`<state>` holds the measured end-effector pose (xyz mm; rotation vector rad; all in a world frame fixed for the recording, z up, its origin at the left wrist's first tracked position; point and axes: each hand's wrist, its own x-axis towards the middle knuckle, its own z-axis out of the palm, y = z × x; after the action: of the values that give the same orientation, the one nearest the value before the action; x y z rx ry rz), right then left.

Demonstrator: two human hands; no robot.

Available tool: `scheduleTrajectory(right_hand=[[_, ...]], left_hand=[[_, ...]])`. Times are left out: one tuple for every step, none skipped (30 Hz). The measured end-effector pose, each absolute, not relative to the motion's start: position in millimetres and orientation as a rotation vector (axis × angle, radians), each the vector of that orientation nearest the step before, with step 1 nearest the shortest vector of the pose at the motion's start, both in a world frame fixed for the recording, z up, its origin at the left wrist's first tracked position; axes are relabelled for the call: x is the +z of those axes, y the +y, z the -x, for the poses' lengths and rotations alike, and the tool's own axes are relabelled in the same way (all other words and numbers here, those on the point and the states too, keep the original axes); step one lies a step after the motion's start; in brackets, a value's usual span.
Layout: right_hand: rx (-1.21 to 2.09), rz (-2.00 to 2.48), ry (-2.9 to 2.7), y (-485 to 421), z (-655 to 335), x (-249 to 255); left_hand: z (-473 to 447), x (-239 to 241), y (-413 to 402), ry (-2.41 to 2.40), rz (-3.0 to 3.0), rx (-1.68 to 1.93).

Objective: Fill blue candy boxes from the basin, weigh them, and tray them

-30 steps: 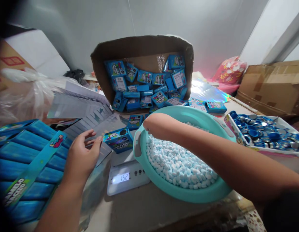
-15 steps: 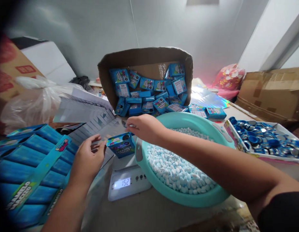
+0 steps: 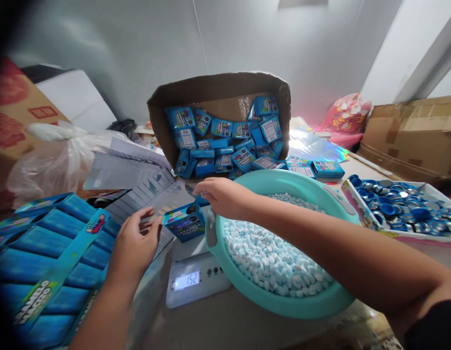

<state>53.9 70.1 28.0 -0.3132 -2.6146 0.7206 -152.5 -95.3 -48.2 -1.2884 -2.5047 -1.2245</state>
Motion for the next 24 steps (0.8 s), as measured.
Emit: scheduleTrajectory(right_hand=[[0.660, 0.314, -2.652, 73.5, -57.1, 26.9], [0.606, 0.307, -2.690, 76.9, -60.1, 25.3], [0.560, 0.296, -2.723, 80.0, -62.7, 23.5], [0.521, 0.283, -2.750, 82.7, -64.6, 21.5], [0.484, 0.270, -2.771, 84.7, -65.9, 19.5], [0.445, 0.265, -2.792, 86.0, -66.6, 17.7], [0.400, 0.265, -2.817, 86.6, -66.8, 16.2], [0.351, 0.269, -2.847, 86.6, -66.6, 15.1], [0.304, 0.278, -2.877, 86.2, -66.2, 14.5], [0.265, 0.286, -2.903, 85.6, -65.9, 14.2], [0.241, 0.289, -2.920, 85.0, -65.6, 14.3], [0.232, 0.286, -2.931, 84.4, -65.4, 14.6], [0.234, 0.279, -2.935, 84.0, -65.4, 14.9], [0.239, 0.273, -2.937, 83.7, -65.4, 15.2], [0.240, 0.270, -2.937, 83.4, -65.5, 15.4], [0.236, 0.270, -2.938, 83.2, -65.6, 15.5], [0.228, 0.273, -2.939, 83.0, -65.6, 15.6], [0.219, 0.279, -2.941, 82.8, -65.6, 15.6], [0.212, 0.287, -2.943, 82.6, -65.6, 15.7], [0.210, 0.293, -2.946, 82.4, -65.6, 15.8], [0.215, 0.299, -2.947, 82.3, -65.7, 16.0], [0.224, 0.300, -2.948, 82.3, -65.8, 16.2], [0.235, 0.299, -2.946, 82.4, -66.0, 16.4], [0.245, 0.297, -2.944, 82.6, -66.1, 16.5]], left_hand=[[153.0, -49.0, -95.1, -2.509, 1.287, -1.214], [153.3, -49.8, -94.8, -2.511, 1.286, -1.203], [153.6, -50.5, -94.5, -2.514, 1.286, -1.196], [153.8, -51.0, -94.2, -2.519, 1.289, -1.193], [154.0, -51.2, -94.0, -2.529, 1.295, -1.192], [154.0, -51.1, -94.0, -2.542, 1.300, -1.191], [154.0, -50.6, -94.0, -2.560, 1.301, -1.190], [153.8, -49.8, -94.1, -2.578, 1.298, -1.189], [153.5, -48.7, -94.3, -2.593, 1.294, -1.187], [153.2, -47.6, -94.5, -2.601, 1.289, -1.185], [152.8, -46.5, -94.7, -2.608, 1.283, -1.184], [152.5, -45.7, -94.8, -2.614, 1.278, -1.183], [152.2, -45.2, -94.8, -2.621, 1.277, -1.180], [152.1, -45.1, -94.7, -2.630, 1.277, -1.175], [152.1, -45.4, -94.6, -2.640, 1.281, -1.167], [152.2, -46.0, -94.4, -2.649, 1.288, -1.159], [152.5, -46.8, -94.1, -2.653, 1.301, -1.151], [152.8, -47.8, -93.9, -2.655, 1.317, -1.143], [153.2, -48.7, -93.7, -2.657, 1.332, -1.134], [153.7, -49.6, -93.5, -2.660, 1.345, -1.125], [154.1, -50.2, -93.5, -2.663, 1.355, -1.115], [154.4, -50.5, -93.5, -2.667, 1.361, -1.106], [154.5, -50.6, -93.5, -2.670, 1.364, -1.101], [154.6, -50.4, -93.7, -2.670, 1.365, -1.105]])
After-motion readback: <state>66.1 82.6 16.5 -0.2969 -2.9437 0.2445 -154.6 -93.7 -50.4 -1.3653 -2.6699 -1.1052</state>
